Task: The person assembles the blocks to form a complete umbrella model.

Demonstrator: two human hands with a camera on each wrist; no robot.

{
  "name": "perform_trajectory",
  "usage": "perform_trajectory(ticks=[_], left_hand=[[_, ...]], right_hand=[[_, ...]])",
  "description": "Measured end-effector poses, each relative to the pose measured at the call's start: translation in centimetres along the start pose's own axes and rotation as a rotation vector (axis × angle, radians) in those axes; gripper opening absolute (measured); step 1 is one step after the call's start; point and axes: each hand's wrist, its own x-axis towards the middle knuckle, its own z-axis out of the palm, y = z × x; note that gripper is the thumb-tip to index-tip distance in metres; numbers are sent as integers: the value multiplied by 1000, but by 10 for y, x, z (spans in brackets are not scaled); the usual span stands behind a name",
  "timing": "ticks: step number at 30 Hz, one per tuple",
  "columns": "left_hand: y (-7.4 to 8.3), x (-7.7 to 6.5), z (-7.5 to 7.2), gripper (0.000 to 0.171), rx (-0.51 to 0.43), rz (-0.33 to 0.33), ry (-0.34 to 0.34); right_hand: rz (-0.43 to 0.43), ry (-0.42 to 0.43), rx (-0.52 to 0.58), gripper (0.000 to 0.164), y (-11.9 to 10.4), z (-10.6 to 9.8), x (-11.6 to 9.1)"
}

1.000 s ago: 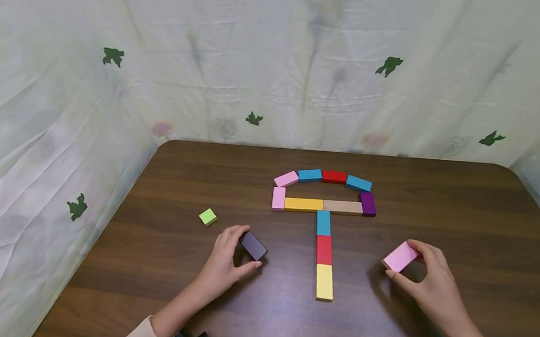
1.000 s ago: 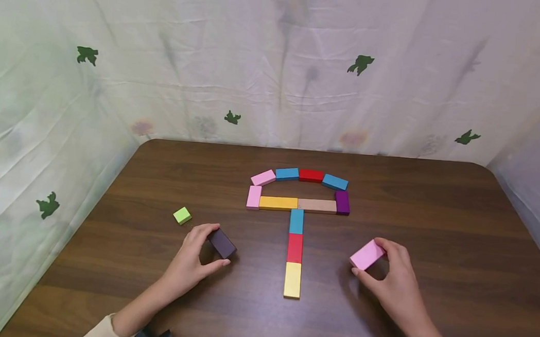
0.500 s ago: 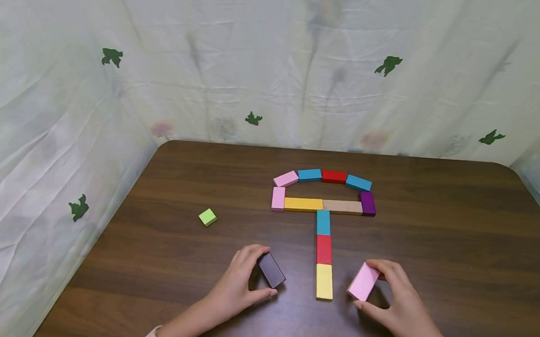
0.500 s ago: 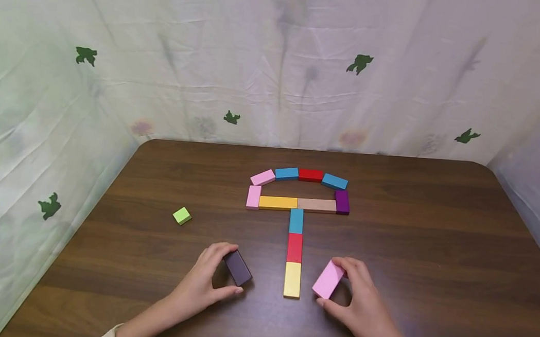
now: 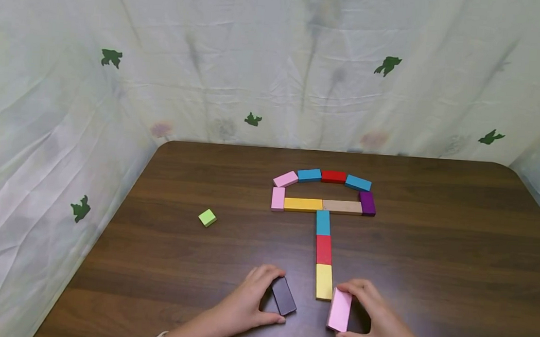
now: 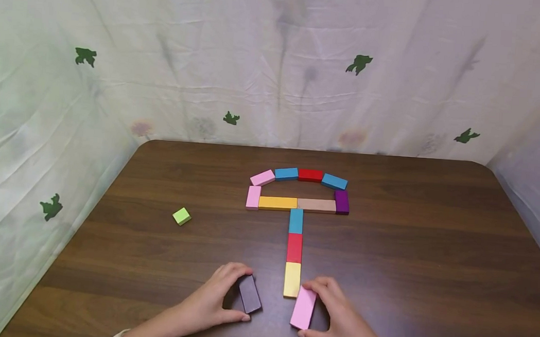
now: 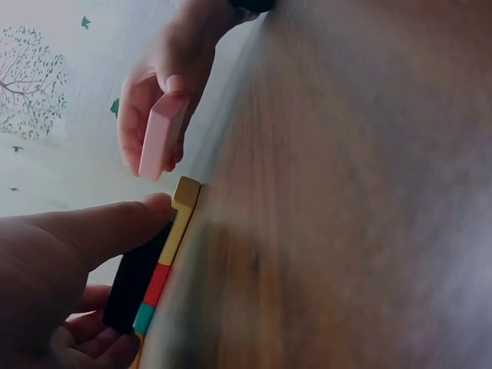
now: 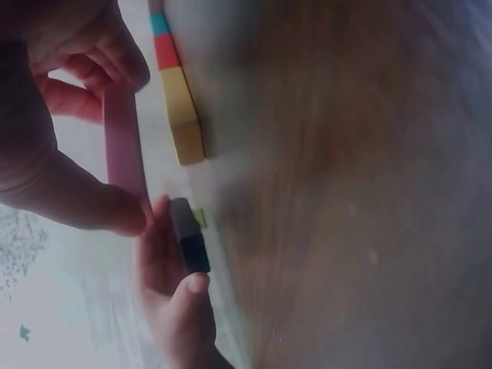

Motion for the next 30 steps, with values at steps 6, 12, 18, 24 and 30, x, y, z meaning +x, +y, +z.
perform_trajectory(ticks=[6,12,18,24,30], left_hand=[[-1,-1,4,70,19,24,-55],[-3,-1,6,70,33,36,-51],[-3,-1,5,71,32,33,-57],[-3,0,4,72,25,21,-83],[-3,0,3,66,8,14,-85]], right_hand=[[58,-160,96,64,-1,1,-1],[30,-230,164,62,-1,3,-2],[-53,-227,126,63,-1,10,-3],[-42,-210,25,66,-4,17,-4],[19,-242,-62,73,-9,17,-4]])
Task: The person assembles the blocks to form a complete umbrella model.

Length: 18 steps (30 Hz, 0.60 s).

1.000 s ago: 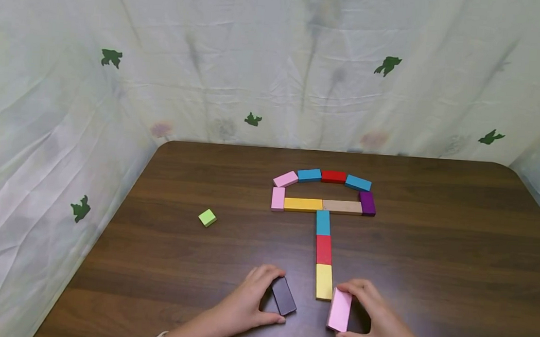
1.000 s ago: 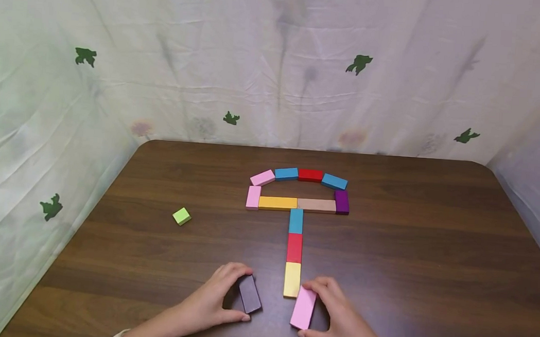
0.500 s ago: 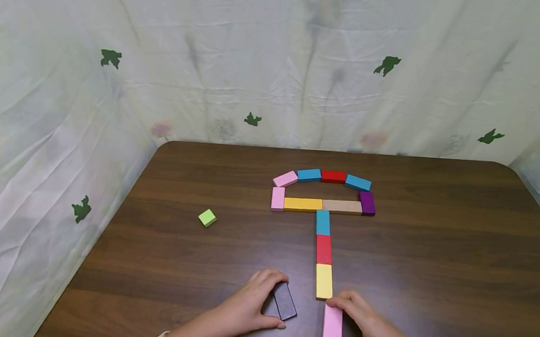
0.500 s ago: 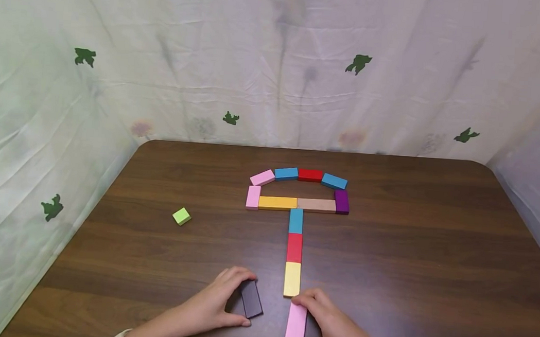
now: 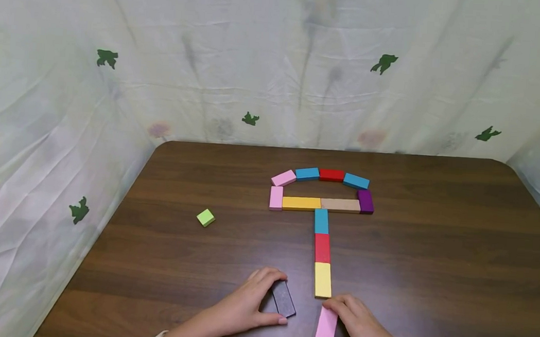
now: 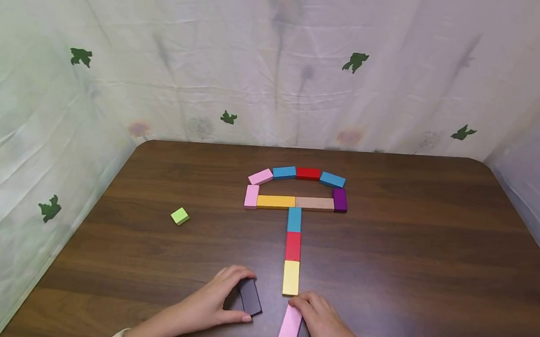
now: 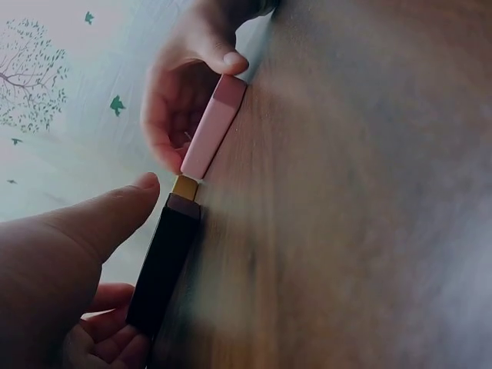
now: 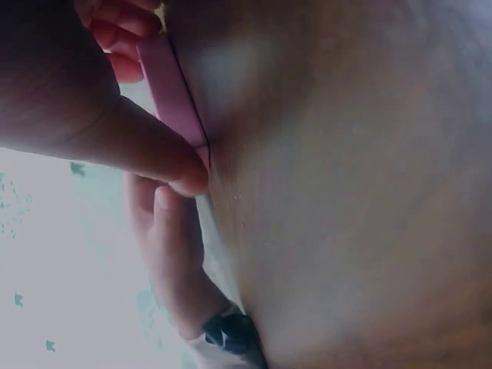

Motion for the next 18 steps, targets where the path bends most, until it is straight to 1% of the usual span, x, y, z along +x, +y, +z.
perform_trajectory(ticks=[1,3,5,9,12,15,18], left_hand=[[0,0,0,65,-1,-2,-2],[0,0,-1,64,-7,-6,-12],[-2,0,-2,63,-16,-4,-23],[-5,0,-3,61,-35,8,-40],[-7,0,-3,61,-43,17,-40],[-7,0,-2,60,-39,18,-33],[-6,0,-1,61,-29,16,-20]], right_hand=[[18,-13,-6,74,0,0,0],[25,-13,-7,75,0,-1,0],[-7,15,-1,73,2,-1,0],[-85,49,62,62,6,-3,-1],[-84,35,105,58,7,-4,-1],[-75,57,89,57,7,-2,0],[-73,103,46,59,6,2,0]])
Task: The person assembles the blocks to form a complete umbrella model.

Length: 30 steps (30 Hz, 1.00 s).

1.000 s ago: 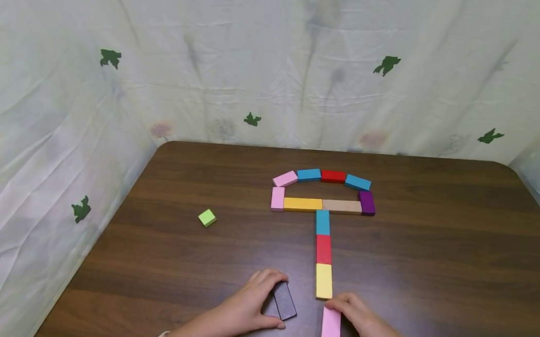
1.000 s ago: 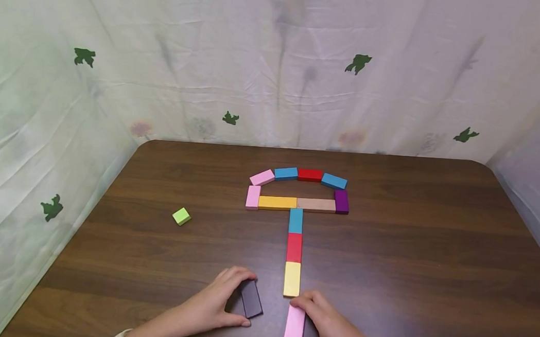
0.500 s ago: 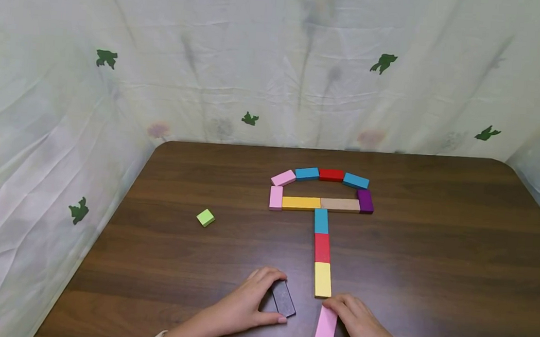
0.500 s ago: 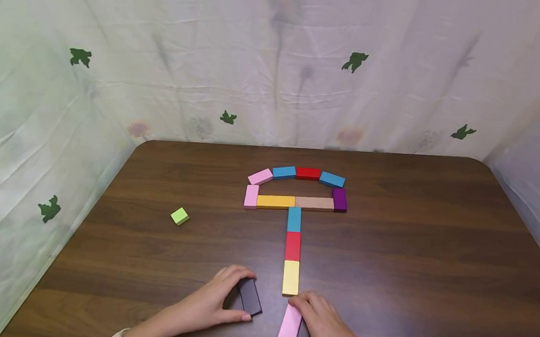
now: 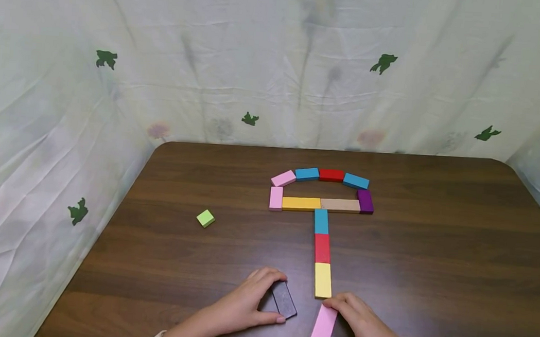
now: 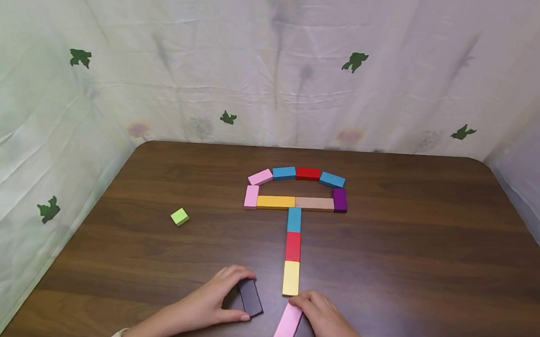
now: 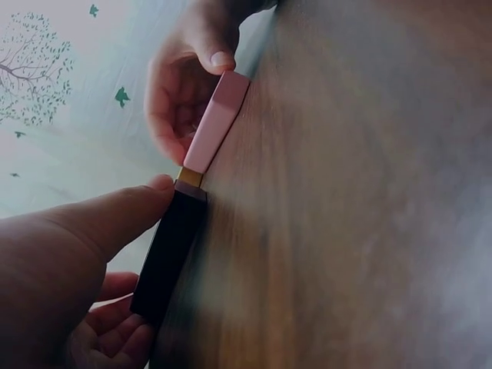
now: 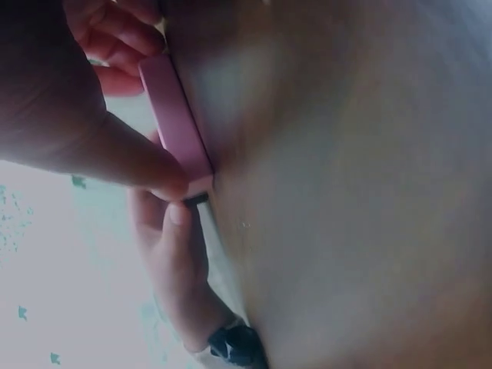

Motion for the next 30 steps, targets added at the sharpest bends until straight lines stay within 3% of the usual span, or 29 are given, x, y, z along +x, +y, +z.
perform_trajectory(ticks=[5,17,26,30], left_hand=[[1,0,2,61,16,1,22],[1,0,2,61,30,12,31],[0,0,3,61,26,7,29],[1,0,3,61,25,3,26]], right_hand=[[-8,72,-38,59,-1,4,0],[18,144,-81,59,-5,13,2],[57,159,1,58,-7,15,4],[17,193,28,54,-4,16,5]])
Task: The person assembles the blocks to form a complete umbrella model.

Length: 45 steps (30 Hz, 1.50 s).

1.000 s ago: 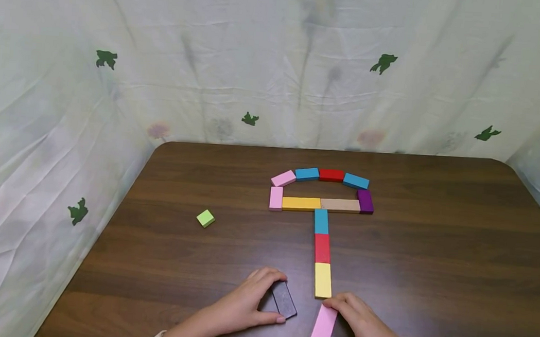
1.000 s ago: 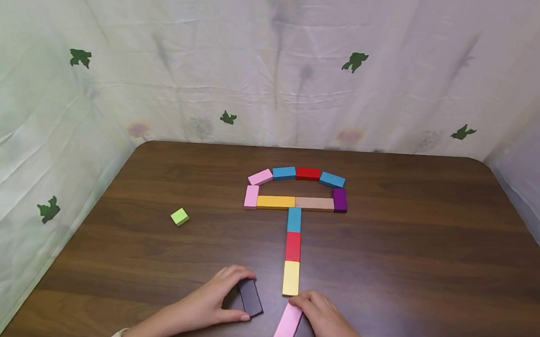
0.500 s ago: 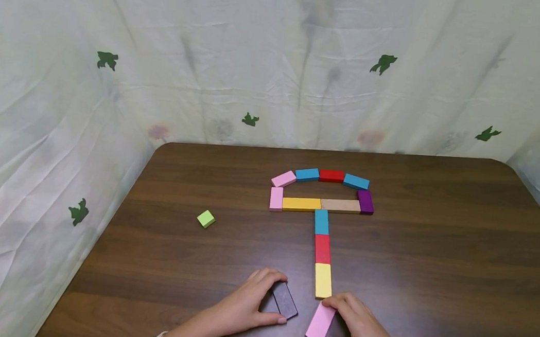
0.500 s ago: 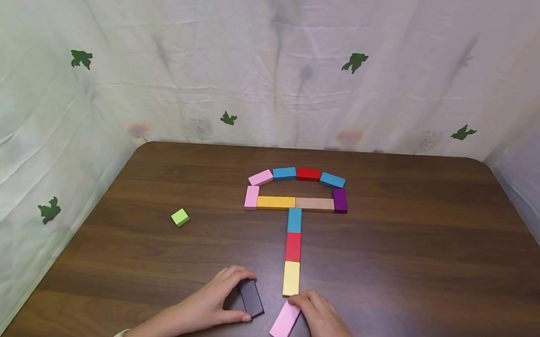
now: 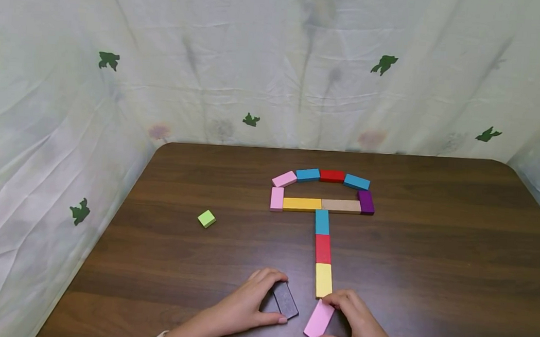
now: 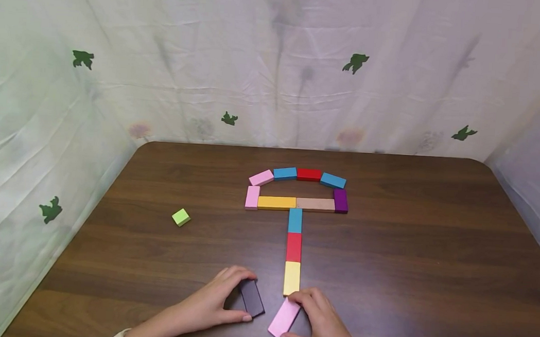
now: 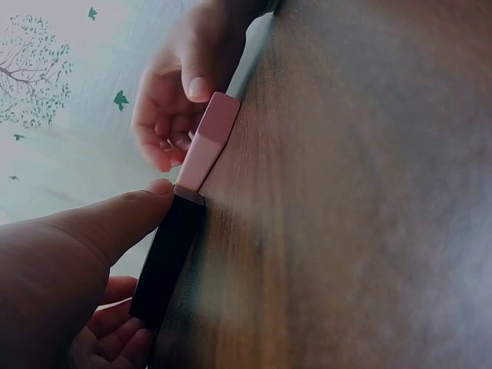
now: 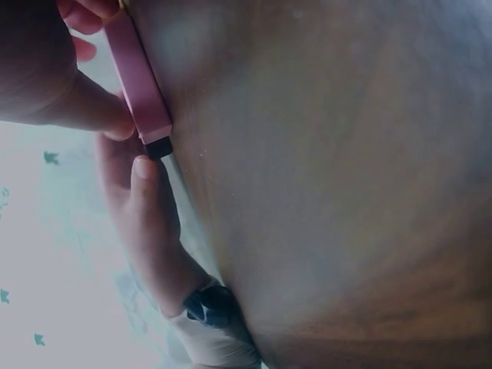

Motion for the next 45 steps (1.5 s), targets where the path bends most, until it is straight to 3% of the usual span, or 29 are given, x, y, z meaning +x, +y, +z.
perform_trajectory(ticks=[16,23,31,40,45], left_hand=[[0,0,0,62,8,-1,0],[1,1,1,62,37,11,19],[2,0,4,62,40,11,37],[2,0,5,62,48,14,44],[2,0,5,62,53,23,51]], right_hand=[[-72,30,24,50,2,1,2],[45,-17,20,49,0,0,3],[-7,-2,15,46,-2,0,5],[42,-21,13,47,-1,2,6],[124,-56,-17,51,-3,2,7]])
